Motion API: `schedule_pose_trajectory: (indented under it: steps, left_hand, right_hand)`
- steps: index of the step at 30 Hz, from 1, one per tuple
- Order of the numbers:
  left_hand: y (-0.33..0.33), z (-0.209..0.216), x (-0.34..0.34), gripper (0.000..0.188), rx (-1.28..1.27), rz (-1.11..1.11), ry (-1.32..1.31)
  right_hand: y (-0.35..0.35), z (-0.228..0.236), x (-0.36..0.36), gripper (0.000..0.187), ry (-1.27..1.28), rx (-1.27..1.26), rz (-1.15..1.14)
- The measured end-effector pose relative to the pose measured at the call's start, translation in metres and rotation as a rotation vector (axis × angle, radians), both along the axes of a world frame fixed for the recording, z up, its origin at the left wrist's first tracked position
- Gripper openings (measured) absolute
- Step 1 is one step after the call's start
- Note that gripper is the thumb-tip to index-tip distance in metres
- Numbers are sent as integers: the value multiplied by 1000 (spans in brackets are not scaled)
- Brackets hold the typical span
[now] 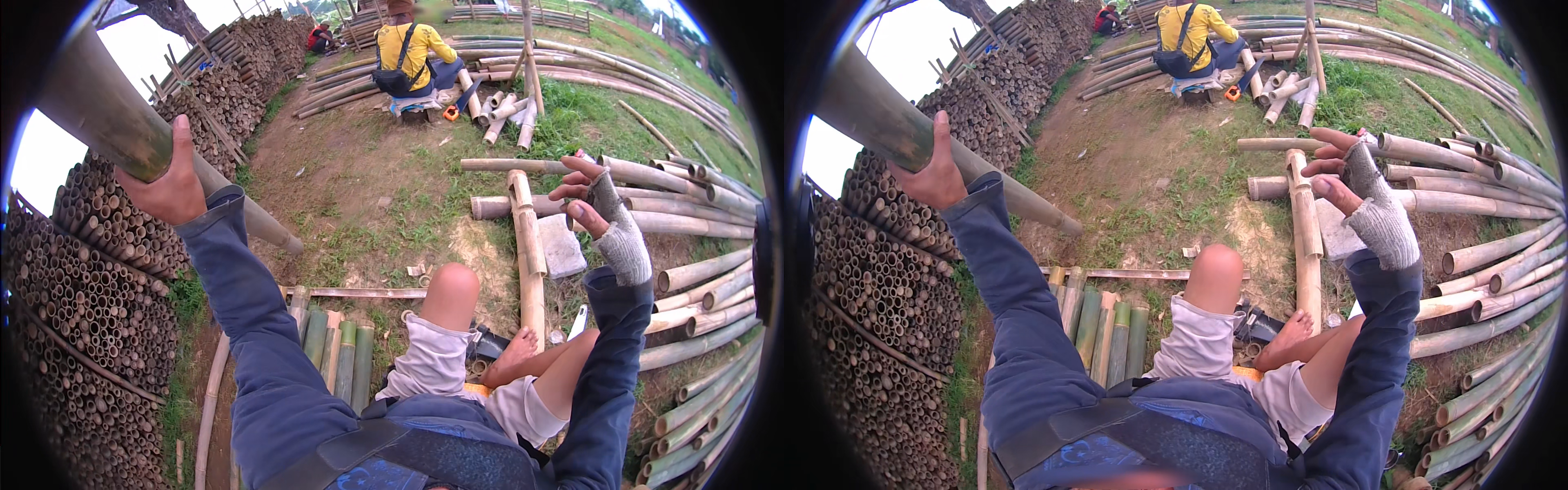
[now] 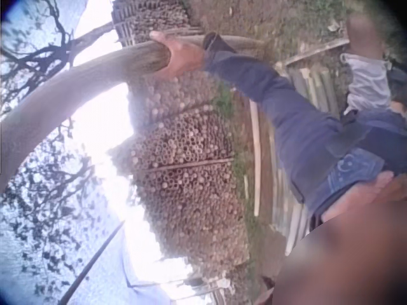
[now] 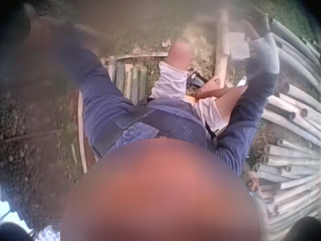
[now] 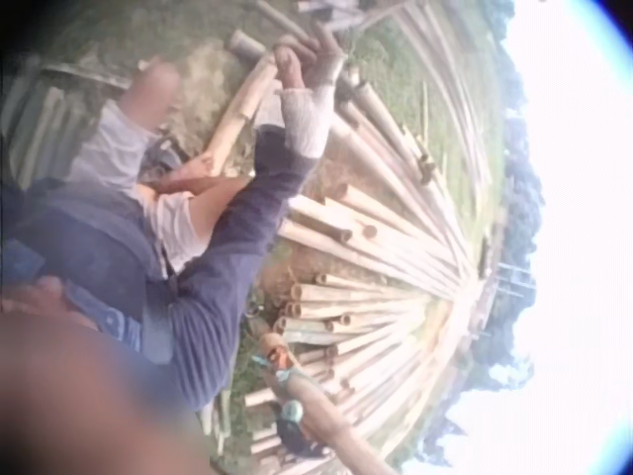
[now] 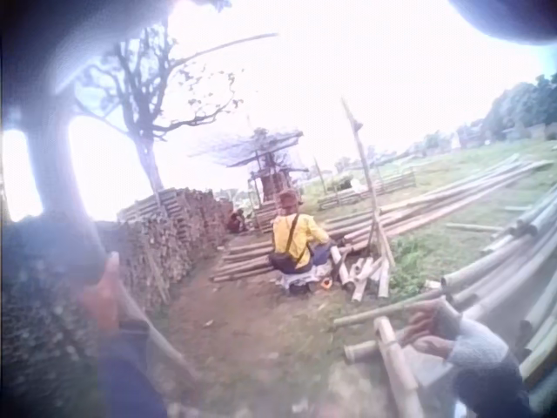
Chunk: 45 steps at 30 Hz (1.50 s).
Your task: The person sits on the ground and uses a hand saw to cut long bamboo poles into shorter sections. They position each pole on a makeshift wooden stand, saw through it, and then move the cut pieces aside.
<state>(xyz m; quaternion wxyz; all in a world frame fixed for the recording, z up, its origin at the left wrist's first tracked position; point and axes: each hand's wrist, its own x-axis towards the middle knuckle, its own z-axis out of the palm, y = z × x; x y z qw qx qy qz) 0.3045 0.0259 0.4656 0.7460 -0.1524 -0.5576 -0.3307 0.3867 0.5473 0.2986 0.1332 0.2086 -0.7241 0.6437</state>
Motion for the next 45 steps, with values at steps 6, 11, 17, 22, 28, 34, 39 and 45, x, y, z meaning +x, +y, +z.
schedule_pose_trajectory:
  steps: [6, 11, 17, 22, 28, 34, 39, 45]
  left_hand:
    - [-28, 17, 94, 61, 122, -354, 86]
    - [-65, 28, 150, 64, 134, -486, 213]
    - [-120, 8, 182, 63, 153, -685, 304]
    - [-127, -48, 165, 62, 313, -858, 204]
    - [-123, -127, 76, 59, 698, -1280, 52]
    - [-109, -265, -87, 46, 1184, -1117, -320]
    - [-80, -449, -197, 77, 1506, -936, -783]
    - [-14, -609, -201, 117, 1666, -499, -1109]
  right_hand:
    - [-66, -54, -67, 63, -278, 462, -29]
    - [-118, -69, -93, 97, 215, 830, -222]
    - [-144, -46, -102, 111, 626, 904, -454]
    - [-109, -32, -108, 120, 790, 921, -673]
    - [-27, -69, -119, 97, 695, 1003, -754]
    - [20, -138, -102, 89, 305, 1225, -655]
    - [45, -185, -89, 92, -105, 1428, -486]
    - [70, -230, -65, 89, -337, 1516, -324]
